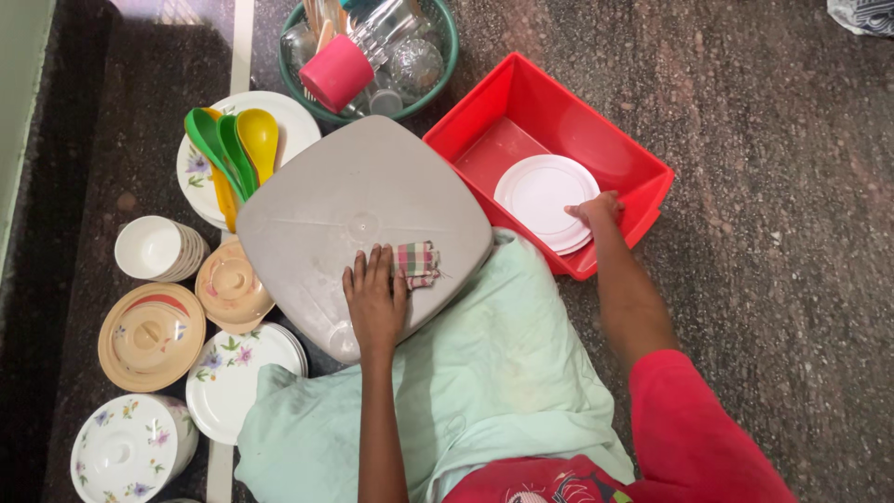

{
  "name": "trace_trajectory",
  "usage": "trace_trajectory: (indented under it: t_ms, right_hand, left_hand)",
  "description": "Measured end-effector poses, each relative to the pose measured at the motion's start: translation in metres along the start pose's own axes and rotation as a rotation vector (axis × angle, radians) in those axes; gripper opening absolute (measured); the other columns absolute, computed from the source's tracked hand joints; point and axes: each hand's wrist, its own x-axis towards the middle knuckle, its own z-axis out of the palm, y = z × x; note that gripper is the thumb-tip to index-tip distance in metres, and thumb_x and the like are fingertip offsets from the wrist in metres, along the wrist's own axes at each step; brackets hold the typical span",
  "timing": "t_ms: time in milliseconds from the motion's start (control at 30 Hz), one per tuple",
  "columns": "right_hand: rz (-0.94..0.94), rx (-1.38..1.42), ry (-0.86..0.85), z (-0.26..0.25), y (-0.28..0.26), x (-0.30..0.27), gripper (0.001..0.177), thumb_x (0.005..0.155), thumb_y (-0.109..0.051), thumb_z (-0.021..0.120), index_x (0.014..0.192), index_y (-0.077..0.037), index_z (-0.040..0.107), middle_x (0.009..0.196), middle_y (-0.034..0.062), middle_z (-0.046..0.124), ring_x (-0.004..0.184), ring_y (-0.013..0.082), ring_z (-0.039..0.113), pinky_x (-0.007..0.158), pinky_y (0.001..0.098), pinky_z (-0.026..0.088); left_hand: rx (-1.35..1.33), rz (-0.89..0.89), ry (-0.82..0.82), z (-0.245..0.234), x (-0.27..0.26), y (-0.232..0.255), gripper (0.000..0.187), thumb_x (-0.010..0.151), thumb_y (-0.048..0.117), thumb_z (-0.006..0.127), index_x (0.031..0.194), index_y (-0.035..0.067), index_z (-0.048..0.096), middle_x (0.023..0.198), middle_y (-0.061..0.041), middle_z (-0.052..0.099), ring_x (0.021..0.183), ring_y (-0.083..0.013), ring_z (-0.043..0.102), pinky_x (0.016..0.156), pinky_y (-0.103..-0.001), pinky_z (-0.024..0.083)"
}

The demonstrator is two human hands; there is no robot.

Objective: The person sits on the floor and wipes multiple ceramic plates with a cloth, placing each cleaned plate into a red plastic bin. The person handles plates one at a time, wiping both sides before stacking them.

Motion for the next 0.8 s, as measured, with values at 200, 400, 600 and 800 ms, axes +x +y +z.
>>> trace_trajectory:
  t_ms: [200,400,600,800]
  right_hand:
    - [-0.002,0.031,0.005,-0.002,-0.002,-0.004,0.115,0.062,-0.031,0.101,0.154,-0.006,0.035,0.162,0.0254,0.031,0.142,0.0394,0.047,0.110,0.0482,0.048]
    - [-0.015,0.047,-0.026,-0.010,-0.003,-0.013,0.106,0.064,-0.032,0.101,0.144,0.006,0.044,0.148,0.0284,0.048,0.129,0.0356,0.060,0.102,0.0438,0.054]
    - [-0.017,0.088,-0.070,-0.012,-0.006,-0.016,0.081,0.072,-0.023,0.092,0.137,0.005,0.051,0.136,0.0236,0.056,0.118,0.0315,0.064,0.096,0.0413,0.057]
    - [-0.045,0.338,-0.274,-0.025,0.002,-0.009,0.058,0.080,-0.013,0.082,0.130,0.004,0.058,0.124,0.0188,0.064,0.108,0.0274,0.068,0.090,0.0388,0.060]
  left_hand:
    - [0.033,0.001,-0.007,0.003,0.000,-0.001,0.050,0.101,0.027,0.050,0.146,0.007,0.055,0.152,-0.012,0.054,0.145,-0.0370,0.040,0.122,-0.054,0.022]
    - [0.043,0.004,0.009,0.005,-0.002,-0.001,0.050,0.100,0.027,0.051,0.147,0.008,0.055,0.152,-0.012,0.054,0.145,-0.0364,0.040,0.122,-0.054,0.022]
    - [0.024,-0.003,0.003,0.004,-0.003,-0.002,0.050,0.100,0.027,0.050,0.146,0.008,0.055,0.151,-0.012,0.054,0.145,-0.0367,0.040,0.122,-0.054,0.022]
    - [-0.018,0.005,0.001,0.006,-0.003,-0.006,0.047,0.104,0.028,0.049,0.145,0.006,0.056,0.151,-0.013,0.055,0.145,-0.0377,0.040,0.122,-0.054,0.022]
